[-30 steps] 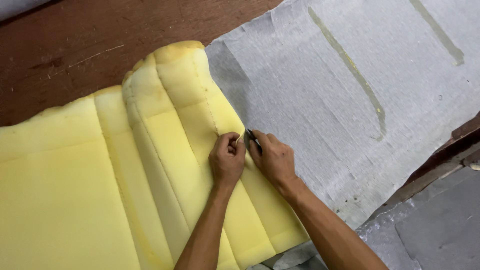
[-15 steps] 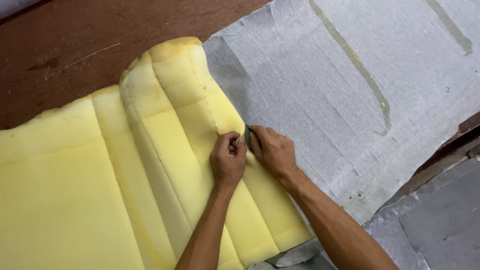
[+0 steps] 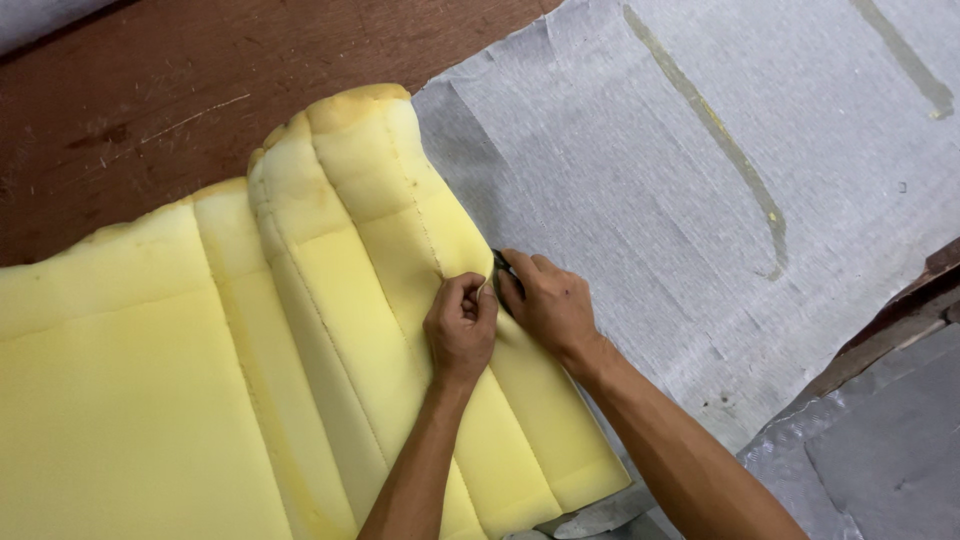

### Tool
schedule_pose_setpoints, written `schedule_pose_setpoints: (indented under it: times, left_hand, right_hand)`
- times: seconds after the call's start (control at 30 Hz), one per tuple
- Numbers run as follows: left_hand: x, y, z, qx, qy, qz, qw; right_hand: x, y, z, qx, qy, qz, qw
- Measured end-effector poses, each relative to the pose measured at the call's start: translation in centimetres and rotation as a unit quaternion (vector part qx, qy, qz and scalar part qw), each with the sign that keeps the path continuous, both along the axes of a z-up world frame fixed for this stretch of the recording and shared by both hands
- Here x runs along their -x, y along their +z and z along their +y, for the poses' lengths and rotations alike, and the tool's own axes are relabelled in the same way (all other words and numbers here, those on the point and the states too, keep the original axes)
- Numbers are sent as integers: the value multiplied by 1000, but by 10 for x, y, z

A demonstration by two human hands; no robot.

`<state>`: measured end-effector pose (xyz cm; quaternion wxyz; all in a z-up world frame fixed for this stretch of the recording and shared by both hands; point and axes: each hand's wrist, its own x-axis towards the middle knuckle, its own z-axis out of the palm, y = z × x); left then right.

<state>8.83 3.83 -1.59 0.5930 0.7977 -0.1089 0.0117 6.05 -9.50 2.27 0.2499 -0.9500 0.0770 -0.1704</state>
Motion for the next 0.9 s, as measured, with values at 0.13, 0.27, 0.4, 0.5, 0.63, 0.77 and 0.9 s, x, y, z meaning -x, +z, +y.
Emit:
schedule_pose_setpoints:
  times: [0.13, 0.27, 0.4, 0.5, 0.63, 0.77, 0.9]
  left_hand:
    - [-1, 1, 1, -5, -6, -7, 1000]
    - [-2, 5, 4, -11, -8, 12, 1000]
    - [0, 8, 7, -6, -18, 9, 1000]
    - [1, 7, 9, -2, -21, 23, 1000]
    - [2, 4, 8, 26, -18, 62, 998]
    - [5, -2, 9, 27, -13, 61, 998]
    - [6, -6, 10, 48, -13, 51, 997]
  right_hand:
    - [-1, -3, -2, 4, 18, -14, 1000]
    - [1, -4, -3, -10, 23, -3, 1000]
    - [3, -3, -4, -19, 22, -30, 999]
    - [6, 0, -9, -40, 5, -28, 999]
    - [9, 7, -10, -35, 6, -21, 999]
    - [6, 10, -4, -13, 7, 4, 1000]
    - [4, 10, 0, -16, 9, 24, 1000]
